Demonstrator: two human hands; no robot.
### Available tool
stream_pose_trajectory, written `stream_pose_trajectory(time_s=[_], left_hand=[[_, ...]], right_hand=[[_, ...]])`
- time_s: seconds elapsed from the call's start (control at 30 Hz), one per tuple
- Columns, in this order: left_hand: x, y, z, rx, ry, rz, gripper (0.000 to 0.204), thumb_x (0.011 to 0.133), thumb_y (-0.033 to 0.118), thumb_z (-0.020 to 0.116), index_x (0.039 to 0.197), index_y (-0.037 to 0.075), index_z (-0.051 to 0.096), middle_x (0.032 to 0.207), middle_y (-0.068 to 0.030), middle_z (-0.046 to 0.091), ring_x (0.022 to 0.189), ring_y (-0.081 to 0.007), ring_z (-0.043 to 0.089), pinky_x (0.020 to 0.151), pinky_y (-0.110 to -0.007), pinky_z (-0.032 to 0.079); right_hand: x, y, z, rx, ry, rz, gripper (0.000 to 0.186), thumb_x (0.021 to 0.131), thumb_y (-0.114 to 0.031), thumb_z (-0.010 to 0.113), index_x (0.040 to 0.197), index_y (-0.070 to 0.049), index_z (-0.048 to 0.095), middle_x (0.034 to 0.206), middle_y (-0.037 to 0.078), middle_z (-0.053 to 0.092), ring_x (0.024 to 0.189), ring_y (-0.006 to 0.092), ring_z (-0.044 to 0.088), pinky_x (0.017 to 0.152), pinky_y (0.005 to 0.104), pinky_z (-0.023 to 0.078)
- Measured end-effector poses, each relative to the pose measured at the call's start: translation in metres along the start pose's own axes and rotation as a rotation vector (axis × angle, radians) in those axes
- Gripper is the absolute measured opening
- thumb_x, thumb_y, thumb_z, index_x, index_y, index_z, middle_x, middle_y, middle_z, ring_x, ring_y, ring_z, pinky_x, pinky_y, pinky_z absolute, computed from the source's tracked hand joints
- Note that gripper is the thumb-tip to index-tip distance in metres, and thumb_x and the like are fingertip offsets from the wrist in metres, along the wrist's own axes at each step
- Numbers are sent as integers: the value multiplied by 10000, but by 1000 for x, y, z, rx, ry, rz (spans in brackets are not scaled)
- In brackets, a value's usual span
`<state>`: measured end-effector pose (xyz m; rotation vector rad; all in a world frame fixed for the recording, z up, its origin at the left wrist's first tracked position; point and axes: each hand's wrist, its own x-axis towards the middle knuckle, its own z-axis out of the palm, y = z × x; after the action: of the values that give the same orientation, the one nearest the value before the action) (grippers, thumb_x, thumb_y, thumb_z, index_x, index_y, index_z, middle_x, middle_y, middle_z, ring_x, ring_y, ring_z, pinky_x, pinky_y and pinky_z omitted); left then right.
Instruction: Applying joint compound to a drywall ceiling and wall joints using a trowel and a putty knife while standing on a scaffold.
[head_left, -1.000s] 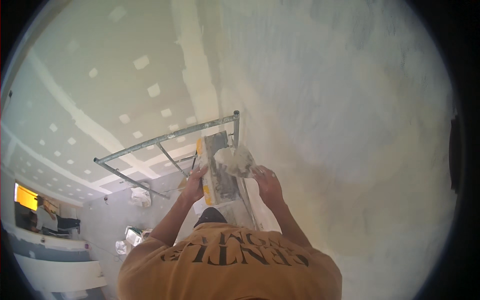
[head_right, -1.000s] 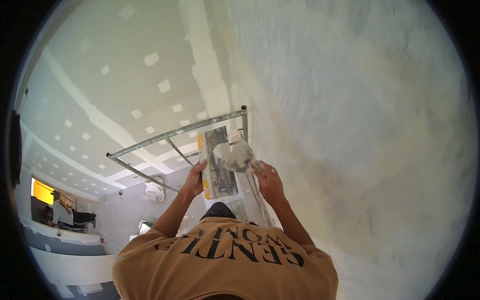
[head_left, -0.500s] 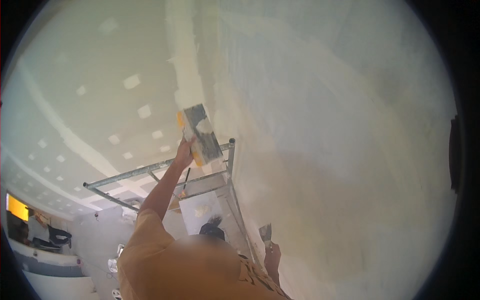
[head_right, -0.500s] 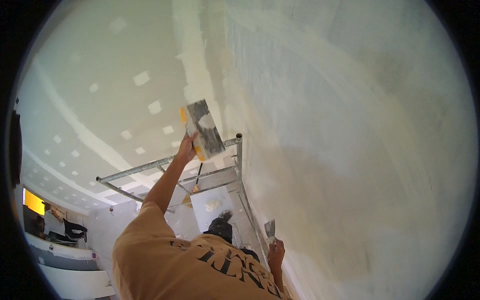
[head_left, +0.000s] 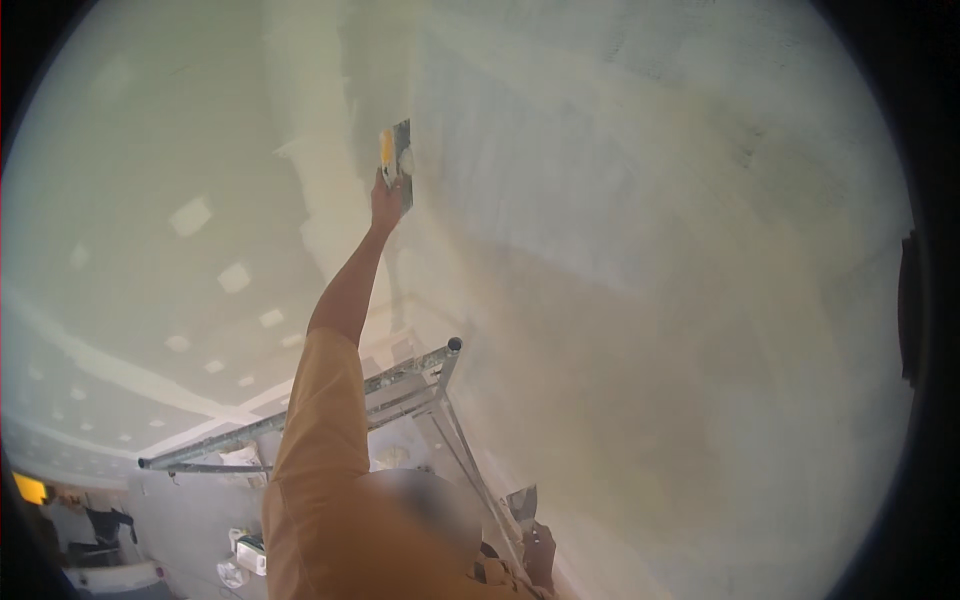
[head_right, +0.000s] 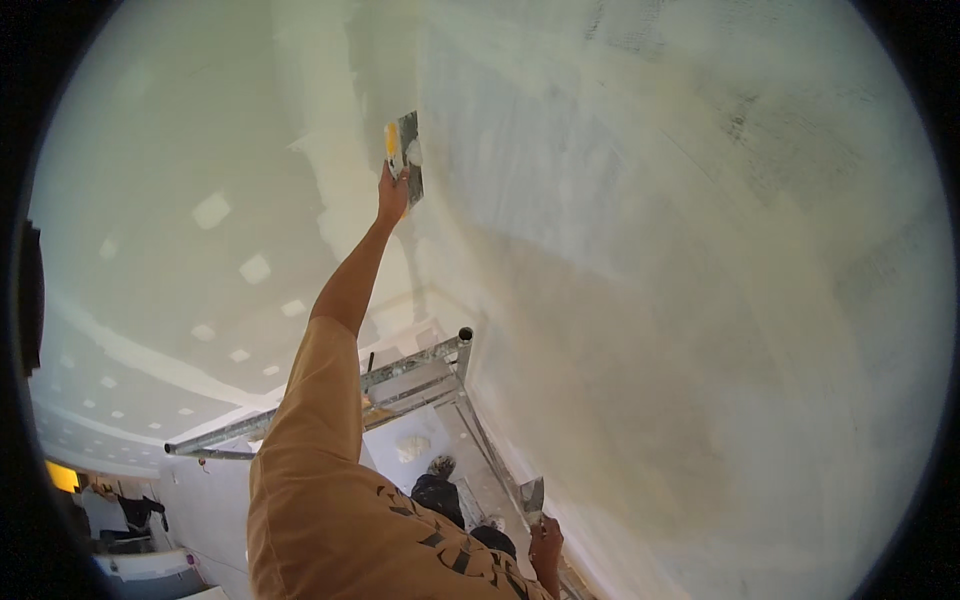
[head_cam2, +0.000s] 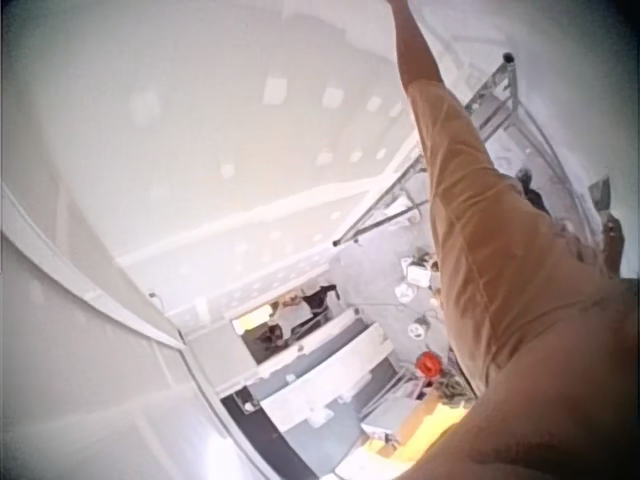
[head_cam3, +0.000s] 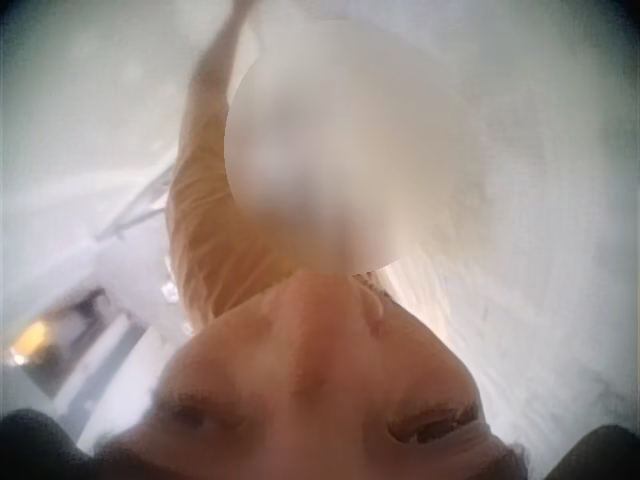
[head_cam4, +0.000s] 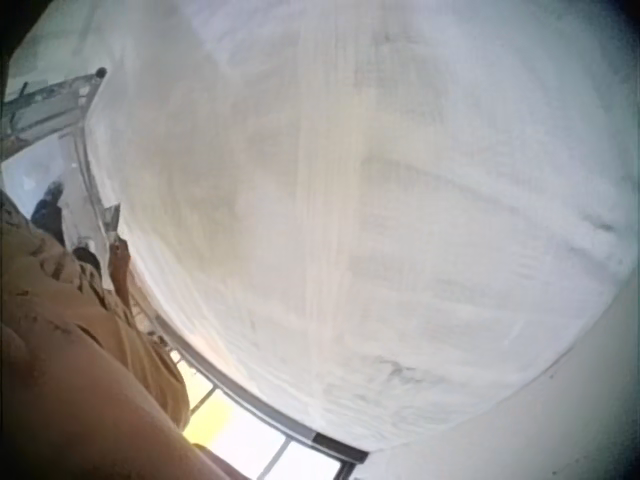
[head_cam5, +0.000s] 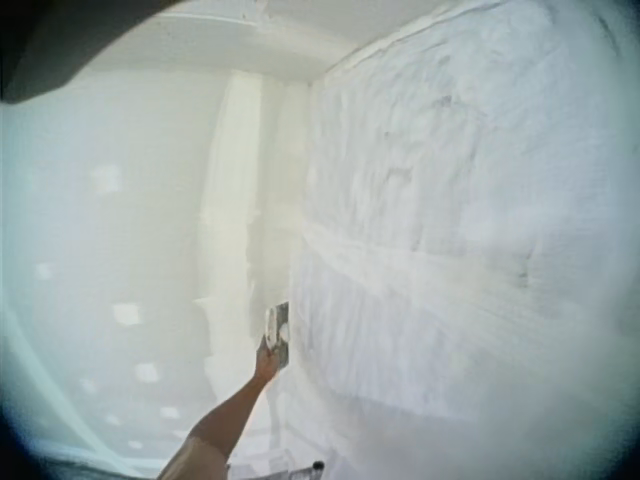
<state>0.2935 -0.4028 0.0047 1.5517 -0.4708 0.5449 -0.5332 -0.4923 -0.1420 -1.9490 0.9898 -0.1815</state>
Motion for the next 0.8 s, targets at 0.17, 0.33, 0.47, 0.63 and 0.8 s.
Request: stream_pose_trajectory(time_s=[0.17,0.33,0.47,0.63,0.8], left_hand=[[31,-30,37,95,-34,-21,631,984,206,593,1479,-94,344,1241,-341,616,1190,-445,607,996,-437,472],[33,-42,59,-115,-197,-120,679,918,65,560,1533,-30,286,1417,-278,521,1302,-383,538,1051,-404,433],[4,-27,67,-74,-273,-157,784,846,-23,522,1568,-9,215,1498,-263,449,1379,-369,466,1110,-389,393],[-77,18,81,-115,-286,-225,805,856,-16,532,1578,-7,178,1540,-256,399,1441,-374,384,1169,-401,332],[-185,95,100,-82,-304,-220,855,821,-58,581,1578,4,190,1605,-235,285,1500,-368,264,1222,-403,246]], right_hand=[[5,-11,16,14,-71,58,253,867,-63,628,1097,37,660,943,227,647,848,354,659,721,424,523],[16,-15,23,-166,-27,-317,238,876,-65,624,1083,49,651,931,224,650,820,347,667,707,429,532],[21,-6,28,16,-36,-57,258,888,-72,631,1110,59,642,939,225,653,822,347,677,716,422,536],[27,27,26,61,-58,-72,291,881,-81,659,1143,45,649,960,218,660,843,343,681,732,422,529],[16,60,7,15,16,-281,304,914,-107,618,1199,-5,637,888,178,662,732,257,668,662,374,520]])
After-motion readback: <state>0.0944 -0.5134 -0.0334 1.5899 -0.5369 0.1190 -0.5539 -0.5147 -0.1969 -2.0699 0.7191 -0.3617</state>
